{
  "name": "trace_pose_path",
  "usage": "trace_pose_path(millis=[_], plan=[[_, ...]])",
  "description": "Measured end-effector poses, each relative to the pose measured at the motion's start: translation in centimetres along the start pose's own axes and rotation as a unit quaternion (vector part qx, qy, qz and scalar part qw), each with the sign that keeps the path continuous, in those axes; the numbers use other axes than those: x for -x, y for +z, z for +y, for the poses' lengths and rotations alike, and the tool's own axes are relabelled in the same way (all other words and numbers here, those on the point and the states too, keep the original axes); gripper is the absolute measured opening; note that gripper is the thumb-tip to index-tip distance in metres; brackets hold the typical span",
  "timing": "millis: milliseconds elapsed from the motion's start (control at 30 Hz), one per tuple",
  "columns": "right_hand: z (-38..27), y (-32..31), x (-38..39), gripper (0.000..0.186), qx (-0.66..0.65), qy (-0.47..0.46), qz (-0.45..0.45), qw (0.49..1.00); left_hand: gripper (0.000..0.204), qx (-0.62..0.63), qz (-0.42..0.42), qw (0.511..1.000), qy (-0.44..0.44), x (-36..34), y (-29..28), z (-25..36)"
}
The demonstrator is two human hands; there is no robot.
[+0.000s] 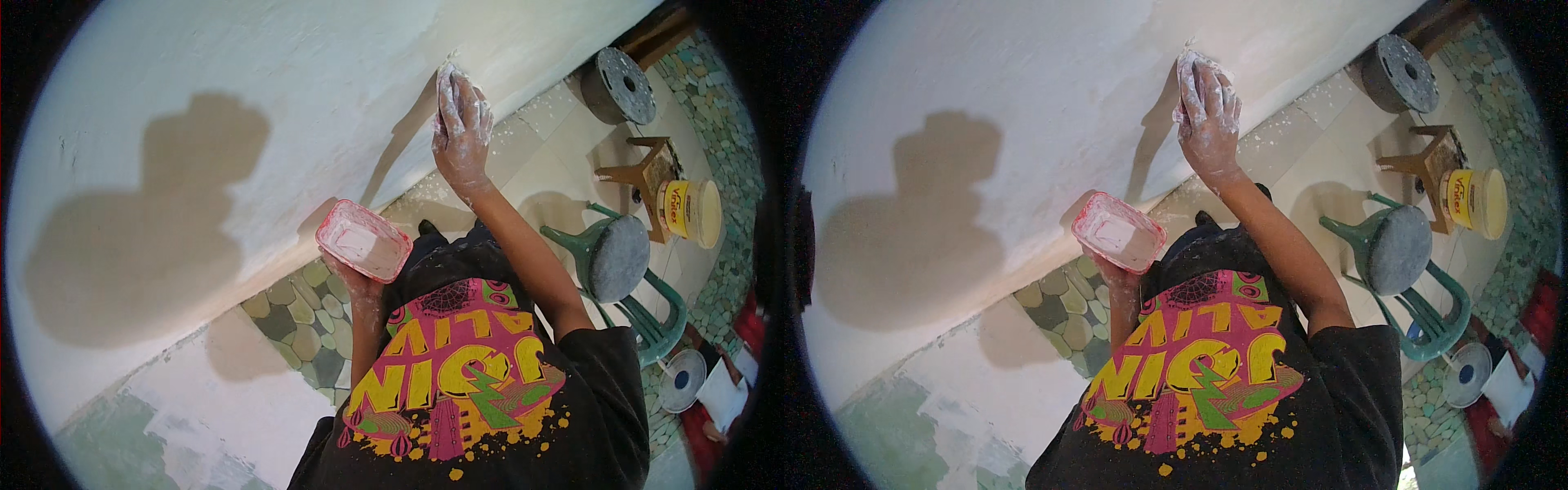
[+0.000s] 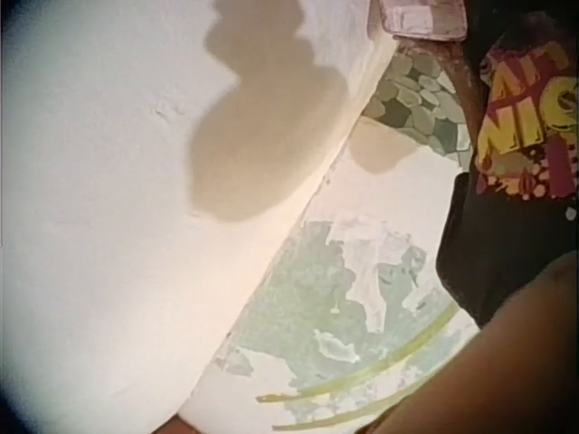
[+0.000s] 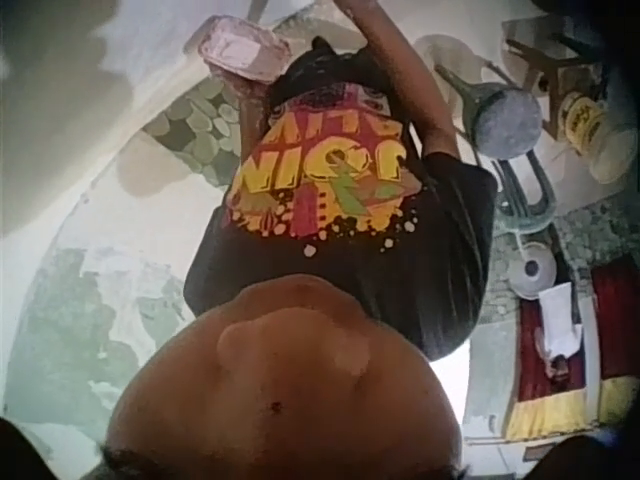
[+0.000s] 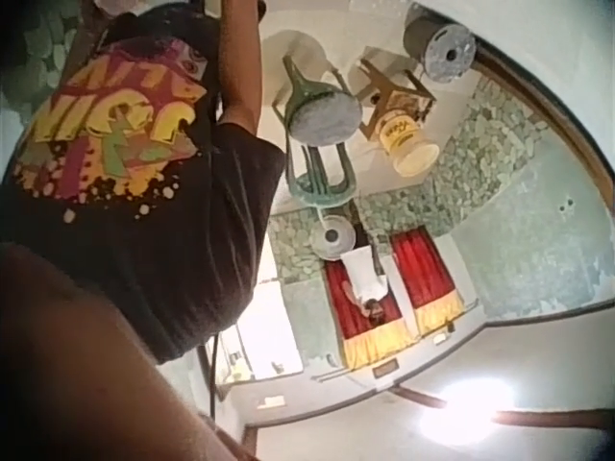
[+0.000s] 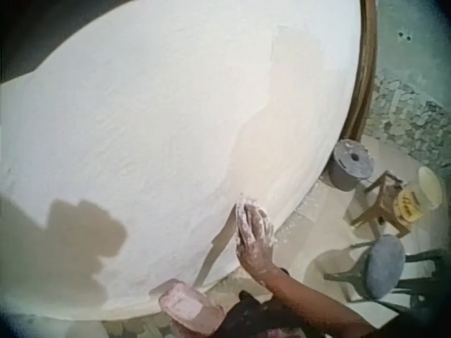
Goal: The person is applying plaster to a wall using a spatula.
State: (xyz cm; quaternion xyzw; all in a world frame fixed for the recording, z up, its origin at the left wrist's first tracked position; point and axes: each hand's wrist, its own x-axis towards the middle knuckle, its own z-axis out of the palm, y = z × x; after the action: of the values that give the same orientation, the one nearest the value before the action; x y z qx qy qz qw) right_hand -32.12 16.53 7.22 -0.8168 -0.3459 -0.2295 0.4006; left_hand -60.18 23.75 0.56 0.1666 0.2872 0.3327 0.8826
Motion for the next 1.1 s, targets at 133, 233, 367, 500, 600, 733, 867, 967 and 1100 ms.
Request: trace_pose_path(millis=[133,233,367,500,600,733,867,967,1100], plan=[[-0.1,0.4,1.8,0.07,0.015,0.021,-0.018,1.0,0.074,0.007,-0.043,0.998,-0.043,-0.9,0.5,1.0],[0.0,0.5,3.0,0.069,-0.045,0.049,-0.038,0.997,0.07,-0.005,-0.008,0.999,-0.049,-1.7,0.4,2.1],[0.9,0.5,2.8,0.07,-0.119,0.12,0.008,0.985,0.071,-0.021,0.016,0.999,-0.045,-2.3,-0.3,3.1],[0.7,0.3,0.2,0.064,-0.09,0.147,0.103,0.98,0.072,-0.032,0.022,0.998,-0.057,-2.3,-0.3,3.7],[0.1,2.0,-0.8,0.063,-0.009,0.087,0.091,0.992,0.074,-0.064,0.023,0.996,-0.056,-2.8,-1.7,4.0],[-1.6,2.7,2.3,0.064,0.032,0.093,-0.012,0.995,0.074,-0.074,0.016,0.996,-0.053,-3.1,-2.6,4.0],[-0.3,1.0,5.1,0.063,-0.034,0.103,-0.08,0.991,0.073,-0.082,0.025,0.994,-0.075,-3.1,-1.6,4.0],[1.8,0.0,5.1,0.057,-0.198,0.234,-0.027,0.952,0.071,-0.102,0.023,0.991,-0.081,-3.2,-0.9,3.8],[4.1,-1.5,1.1,0.043,-0.446,0.358,0.103,0.814,0.072,-0.064,0.012,0.992,-0.108,-3.0,-0.1,3.7]])
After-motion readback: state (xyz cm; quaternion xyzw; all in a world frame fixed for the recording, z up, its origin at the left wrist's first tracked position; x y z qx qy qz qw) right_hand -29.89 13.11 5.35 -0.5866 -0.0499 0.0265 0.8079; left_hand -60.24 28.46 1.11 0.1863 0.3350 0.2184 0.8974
